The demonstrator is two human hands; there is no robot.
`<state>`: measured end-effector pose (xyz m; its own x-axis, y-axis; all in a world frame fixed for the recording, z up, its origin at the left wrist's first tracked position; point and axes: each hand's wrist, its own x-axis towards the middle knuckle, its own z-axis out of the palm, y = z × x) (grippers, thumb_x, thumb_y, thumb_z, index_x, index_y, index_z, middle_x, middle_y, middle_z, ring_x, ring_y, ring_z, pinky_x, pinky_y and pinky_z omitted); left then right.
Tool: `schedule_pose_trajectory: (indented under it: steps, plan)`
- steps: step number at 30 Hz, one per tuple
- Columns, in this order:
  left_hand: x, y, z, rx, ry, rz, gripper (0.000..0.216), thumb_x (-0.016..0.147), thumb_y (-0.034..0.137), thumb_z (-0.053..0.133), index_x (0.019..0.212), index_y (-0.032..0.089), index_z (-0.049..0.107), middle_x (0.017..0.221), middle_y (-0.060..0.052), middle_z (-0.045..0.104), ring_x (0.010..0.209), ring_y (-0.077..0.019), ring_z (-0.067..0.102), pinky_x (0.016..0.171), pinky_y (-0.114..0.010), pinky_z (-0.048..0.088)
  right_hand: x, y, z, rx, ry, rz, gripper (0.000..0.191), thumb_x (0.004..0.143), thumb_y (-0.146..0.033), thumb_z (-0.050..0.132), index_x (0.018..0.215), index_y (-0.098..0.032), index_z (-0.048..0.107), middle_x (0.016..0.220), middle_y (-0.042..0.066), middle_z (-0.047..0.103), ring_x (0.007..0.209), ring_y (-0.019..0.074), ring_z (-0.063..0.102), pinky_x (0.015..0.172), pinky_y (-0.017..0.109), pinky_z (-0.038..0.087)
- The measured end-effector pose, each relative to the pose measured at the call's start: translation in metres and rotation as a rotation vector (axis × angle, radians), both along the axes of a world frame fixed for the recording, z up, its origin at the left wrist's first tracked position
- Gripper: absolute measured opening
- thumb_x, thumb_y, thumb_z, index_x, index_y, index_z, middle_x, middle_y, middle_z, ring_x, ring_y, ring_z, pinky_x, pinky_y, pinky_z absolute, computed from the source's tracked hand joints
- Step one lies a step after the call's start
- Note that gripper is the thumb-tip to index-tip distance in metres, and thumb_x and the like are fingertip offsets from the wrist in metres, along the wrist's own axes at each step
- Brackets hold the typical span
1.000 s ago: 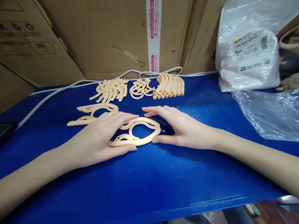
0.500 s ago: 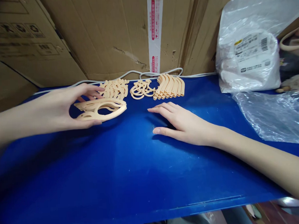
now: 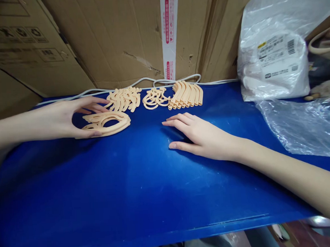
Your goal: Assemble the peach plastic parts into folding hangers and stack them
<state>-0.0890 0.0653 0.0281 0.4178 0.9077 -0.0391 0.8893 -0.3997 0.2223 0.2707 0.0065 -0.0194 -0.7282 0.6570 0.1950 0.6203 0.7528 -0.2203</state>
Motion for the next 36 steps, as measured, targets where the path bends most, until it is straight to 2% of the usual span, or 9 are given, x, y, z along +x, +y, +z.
schedule_pose_trajectory:
  steps: [7,11,16,19,26,30,36]
  plan:
    - [-0.001,0.002,0.0,-0.012,0.006,0.04,0.094,0.058,0.073,0.066,0.142,0.035,0.047,0.128,-0.001,0.067,0.114,-0.0282,0.065,0.103,-0.044,0.048,0.0,0.0,0.0,-0.005,0.006,-0.002,0.061,0.098,-0.054,0.049,0.145,-0.015,0.048,0.142,0.016,0.055,0.129,0.0296,0.052,0.109,0.048,0.044]
    - [0.001,0.001,0.0,0.0,0.008,0.037,0.096,0.057,0.073,0.065,0.142,0.031,0.048,0.127,-0.003,0.068,0.115,-0.0298,0.065,0.102,-0.043,0.048,0.0,0.001,0.0,-0.009,0.007,-0.004,0.062,0.098,-0.054,0.049,0.144,-0.014,0.048,0.142,0.017,0.055,0.129,0.0296,0.052,0.109,0.048,0.043]
    - [0.006,-0.007,0.005,-0.01,0.035,-0.009,0.087,0.072,0.067,0.063,0.145,0.024,0.043,0.132,-0.008,0.065,0.116,-0.0296,0.063,0.103,-0.044,0.046,0.0,0.0,0.0,-0.023,0.017,-0.008,0.06,0.097,-0.054,0.05,0.145,-0.018,0.047,0.143,0.015,0.055,0.13,0.0305,0.052,0.108,0.05,0.044]
    - [0.007,-0.008,0.006,-0.017,0.051,-0.008,0.089,0.072,0.067,0.064,0.146,0.024,0.041,0.135,-0.009,0.063,0.116,-0.0308,0.063,0.103,-0.045,0.045,0.0,0.0,0.001,-0.028,0.022,-0.011,0.059,0.098,-0.054,0.05,0.146,-0.021,0.047,0.143,0.015,0.055,0.13,0.0313,0.052,0.107,0.052,0.044]
    - [-0.018,0.002,0.003,-0.097,0.124,0.029,0.104,0.065,0.066,0.07,0.153,0.026,0.033,0.153,-0.01,0.049,0.135,-0.0346,0.049,0.113,-0.048,0.033,0.0,0.0,0.001,-0.028,0.017,-0.009,0.061,0.097,-0.055,0.05,0.145,-0.016,0.048,0.143,0.016,0.055,0.129,0.031,0.052,0.108,0.05,0.043]
    - [-0.029,0.004,0.004,-0.13,0.175,0.045,0.105,0.065,0.065,0.07,0.154,0.027,0.032,0.148,-0.01,0.054,0.128,-0.0356,0.054,0.11,-0.048,0.036,0.0,0.0,0.001,-0.022,0.004,-0.006,0.062,0.098,-0.055,0.049,0.145,-0.014,0.048,0.142,0.017,0.055,0.129,0.0302,0.052,0.109,0.049,0.043]
    - [-0.025,0.003,0.006,-0.108,0.157,0.027,0.099,0.066,0.063,0.066,0.153,0.027,0.035,0.137,-0.008,0.062,0.122,-0.0341,0.059,0.108,-0.047,0.039,-0.001,-0.001,0.001,-0.01,-0.002,-0.008,0.061,0.098,-0.055,0.048,0.145,-0.016,0.047,0.142,0.016,0.055,0.129,0.0298,0.052,0.108,0.05,0.044]
